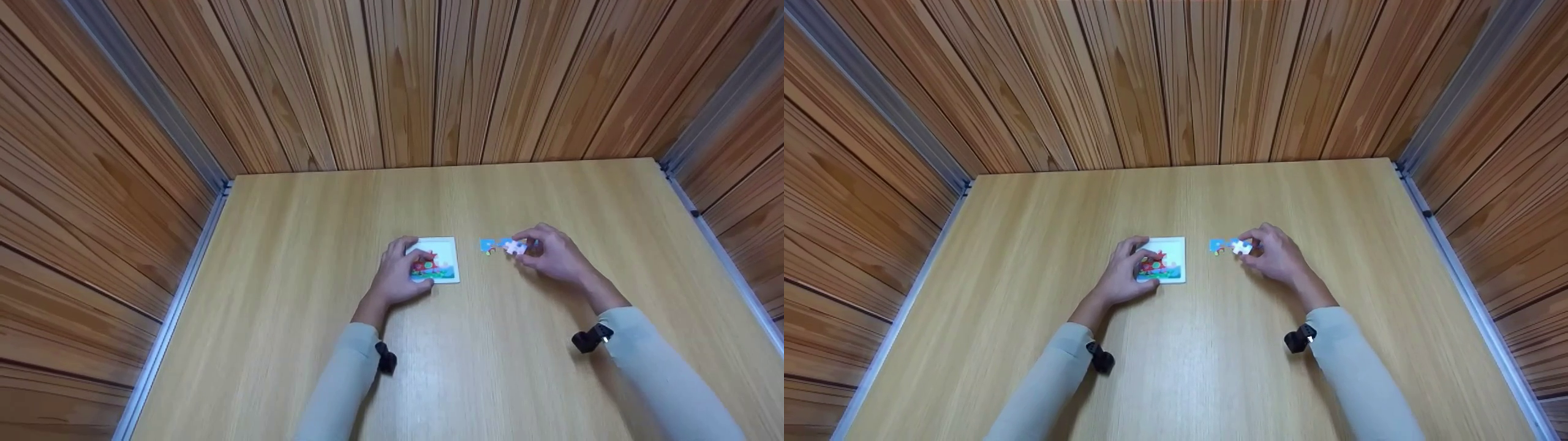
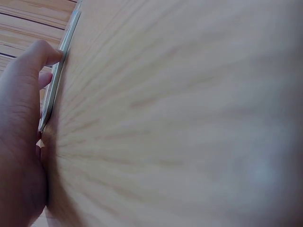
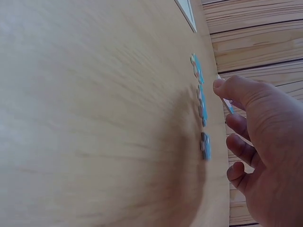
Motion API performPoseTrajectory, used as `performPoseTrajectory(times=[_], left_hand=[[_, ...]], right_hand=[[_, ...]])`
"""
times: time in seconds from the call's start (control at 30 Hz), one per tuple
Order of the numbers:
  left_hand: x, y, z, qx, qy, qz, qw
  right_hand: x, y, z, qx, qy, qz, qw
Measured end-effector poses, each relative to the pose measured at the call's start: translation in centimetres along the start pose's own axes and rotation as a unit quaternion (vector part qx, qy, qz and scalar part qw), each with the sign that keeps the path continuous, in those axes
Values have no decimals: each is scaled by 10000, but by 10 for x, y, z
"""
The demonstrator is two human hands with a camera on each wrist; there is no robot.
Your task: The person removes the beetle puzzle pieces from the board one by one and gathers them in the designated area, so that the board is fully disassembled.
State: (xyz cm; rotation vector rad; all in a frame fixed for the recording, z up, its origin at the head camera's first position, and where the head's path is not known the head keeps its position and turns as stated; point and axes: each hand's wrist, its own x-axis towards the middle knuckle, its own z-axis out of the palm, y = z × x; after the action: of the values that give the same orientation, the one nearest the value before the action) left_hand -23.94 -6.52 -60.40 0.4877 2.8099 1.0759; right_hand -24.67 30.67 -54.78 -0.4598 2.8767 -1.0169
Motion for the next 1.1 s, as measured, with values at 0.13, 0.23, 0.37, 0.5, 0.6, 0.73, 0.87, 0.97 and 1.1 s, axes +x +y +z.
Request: performPoseTrajectory(times=[0.13,0.23,0.37,0.5,0.6,0.73,0.87,0.97,1.1], left_hand=[[0,0,0,-52,19,-23,10000],[-1,1,0,-43,1,-49,10000],[-1,2,0,-15,-31,-65,10000],[-1,2,0,-24,-10,-34,10000],[-1,2,-1,-64,37,71,9999],[0,2,-1,-60,66,158,9998],[-1,2,-1,-29,31,116,9999],[-1,1,-1,-34,27,121,9999],[-1,1,-1,-33,43,149,9999]], right_hand=[[-3,4,-5,-47,11,-12,10000],[-6,7,-8,-45,7,-4,10000],[-9,12,-10,-17,-21,11,10000],[-13,15,-13,-3,-12,55,10000],[-15,18,-14,15,-3,89,10000],[-17,22,-16,9,-96,214,9997],[-20,26,-16,-68,-241,324,9992],[-22,29,-16,-85,-330,334,9989],[-22,32,-15,-23,-425,364,9984]])
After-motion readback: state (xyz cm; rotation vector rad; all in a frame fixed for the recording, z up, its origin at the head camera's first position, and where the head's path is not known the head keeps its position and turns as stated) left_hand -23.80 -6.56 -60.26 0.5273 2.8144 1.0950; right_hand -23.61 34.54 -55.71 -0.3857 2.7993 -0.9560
